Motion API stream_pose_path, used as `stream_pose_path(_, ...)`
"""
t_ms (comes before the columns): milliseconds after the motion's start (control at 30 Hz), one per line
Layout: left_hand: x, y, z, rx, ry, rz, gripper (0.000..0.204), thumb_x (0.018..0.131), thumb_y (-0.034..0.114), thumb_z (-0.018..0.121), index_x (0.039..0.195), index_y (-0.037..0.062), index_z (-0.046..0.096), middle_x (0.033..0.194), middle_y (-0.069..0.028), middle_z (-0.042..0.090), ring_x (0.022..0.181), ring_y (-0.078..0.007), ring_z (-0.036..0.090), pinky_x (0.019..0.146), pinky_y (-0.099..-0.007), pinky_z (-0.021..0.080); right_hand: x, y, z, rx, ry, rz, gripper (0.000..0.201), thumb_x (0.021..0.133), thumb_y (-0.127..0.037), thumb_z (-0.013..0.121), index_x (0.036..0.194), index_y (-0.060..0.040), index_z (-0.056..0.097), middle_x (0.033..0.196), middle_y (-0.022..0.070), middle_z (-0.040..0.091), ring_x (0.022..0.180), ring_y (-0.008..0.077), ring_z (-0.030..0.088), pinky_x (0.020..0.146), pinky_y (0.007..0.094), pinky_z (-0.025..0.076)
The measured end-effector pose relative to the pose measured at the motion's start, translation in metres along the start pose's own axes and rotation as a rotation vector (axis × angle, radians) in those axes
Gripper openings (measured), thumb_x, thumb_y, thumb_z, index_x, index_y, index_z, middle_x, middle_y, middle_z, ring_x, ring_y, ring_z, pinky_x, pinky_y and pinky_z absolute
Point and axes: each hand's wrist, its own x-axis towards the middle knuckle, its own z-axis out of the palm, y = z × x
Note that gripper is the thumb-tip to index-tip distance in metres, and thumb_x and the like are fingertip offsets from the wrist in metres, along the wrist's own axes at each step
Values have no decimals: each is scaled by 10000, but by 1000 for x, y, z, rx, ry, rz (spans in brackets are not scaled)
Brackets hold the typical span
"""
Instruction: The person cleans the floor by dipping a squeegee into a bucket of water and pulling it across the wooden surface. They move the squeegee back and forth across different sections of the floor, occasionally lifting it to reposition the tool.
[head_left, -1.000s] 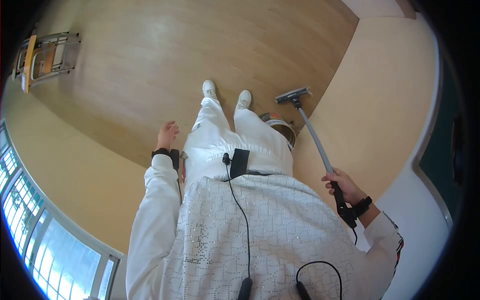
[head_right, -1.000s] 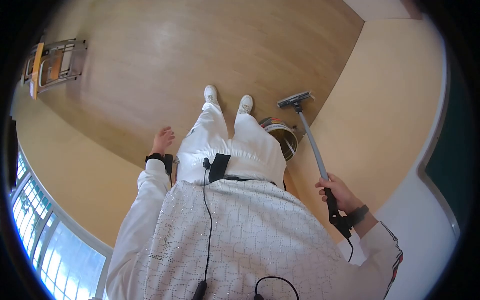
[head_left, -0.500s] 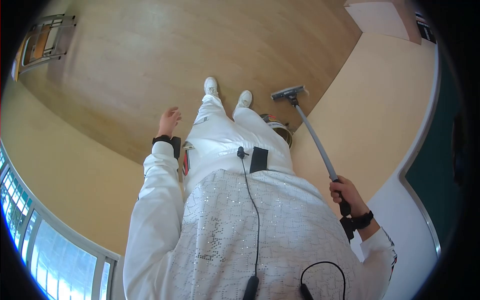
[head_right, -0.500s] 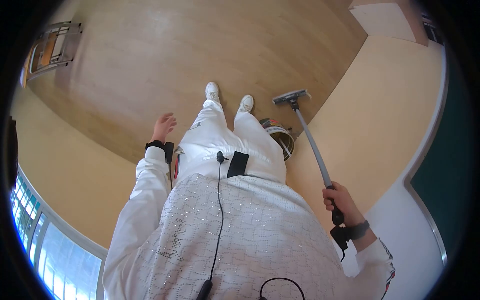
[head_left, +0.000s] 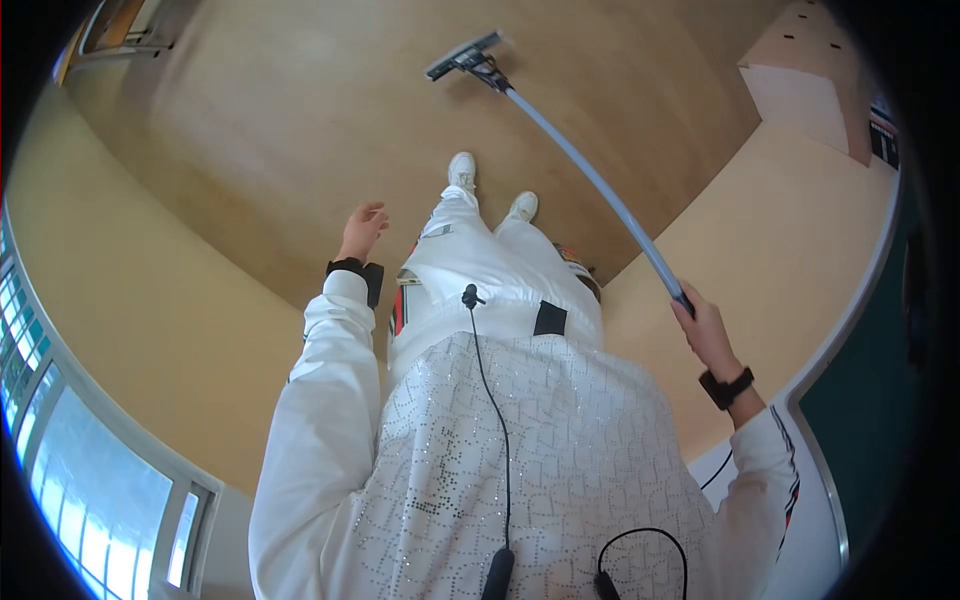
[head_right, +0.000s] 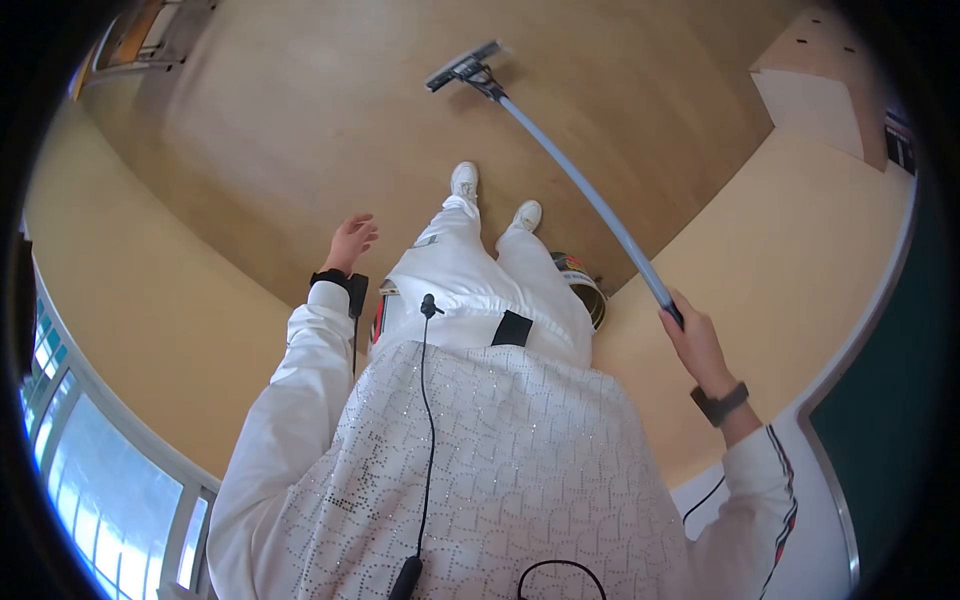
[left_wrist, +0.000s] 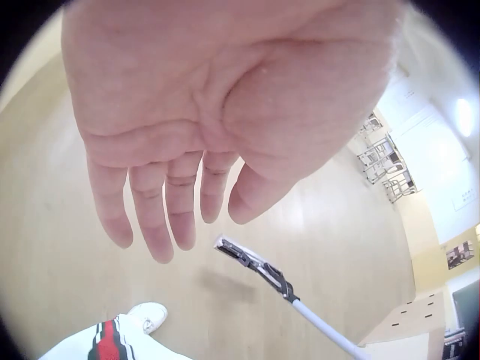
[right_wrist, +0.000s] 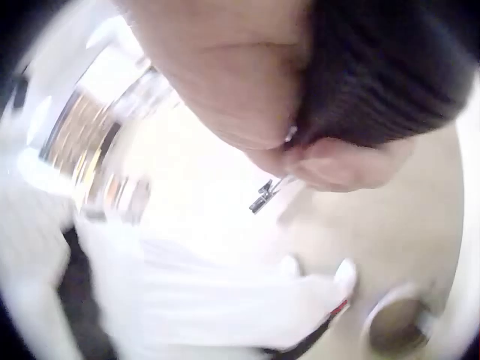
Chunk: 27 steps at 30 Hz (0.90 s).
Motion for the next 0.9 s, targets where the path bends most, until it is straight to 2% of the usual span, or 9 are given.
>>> stream_pose_path(33,-2,-4,-5,-7,4,17,327,833,220,533,1130,83,520,961,-36,599,825,-131,580,682,-254,433,15,-3,7,-67,60,-168,327,860,-189,515,1144,-29,487,633,164,539,559,259,552,511,334,414)
stream_pose_path(67,-3,-13,-11,-14,9,20,327,833,220,533,1130,83,520,961,-36,599,825,-131,580,682,-254,433,27,-14,8,-73,62,-176,327,860,-189,515,1144,-29,487,633,164,539,559,259,552,511,334,414)
stream_pose_path(133,-5,-34,-24,-76,91,1,337,796,179,550,1107,50,530,955,-70,601,779,-135,588,630,-235,436,54,-41,12,-67,40,-271,327,847,-186,531,1131,-28,486,710,211,556,627,353,549,564,380,419)
stream_pose_path(333,-48,-77,-32,-146,188,-70,317,812,150,535,1104,30,523,907,-61,599,742,-123,577,589,-230,417,120,-90,25,-243,64,-499,302,848,-218,526,1113,-74,507,800,195,592,739,364,569,621,416,435)
stream_pose_path(467,-74,-95,-17,-232,232,-101,311,827,169,526,1104,29,523,902,-59,600,745,-122,575,591,-230,418,161,-112,40,-256,9,-558,304,853,-237,513,1117,-87,514,852,183,604,793,358,571,651,418,445)
stream_pose_path(533,-77,-110,-9,-273,247,-89,311,831,175,525,1107,31,521,909,-57,599,751,-123,575,594,-230,420,171,-120,52,-257,-14,-596,310,855,-250,503,1143,-137,519,905,177,606,831,350,570,680,424,450)
stream_pose_path(667,-96,-107,9,-295,237,-87,317,831,179,531,1114,38,514,919,-50,593,767,-126,578,600,-235,430,188,-93,67,-318,2,-569,326,860,-251,490,1183,-210,505,913,173,606,830,344,574,690,425,454)
stream_pose_path(767,-102,-108,18,-315,214,-40,321,826,176,542,1118,46,511,918,-47,588,767,-131,581,596,-240,434,193,-30,67,-396,37,-549,341,864,-250,477,1205,-260,489,907,175,605,826,342,576,698,431,456)
stream_pose_path(900,-121,-98,30,-263,227,-67,323,842,172,543,1134,48,479,896,-41,583,766,-128,573,621,-238,451,168,70,61,-387,34,-404,359,873,-255,454,1229,-300,457,892,182,601,802,349,575,689,437,453)
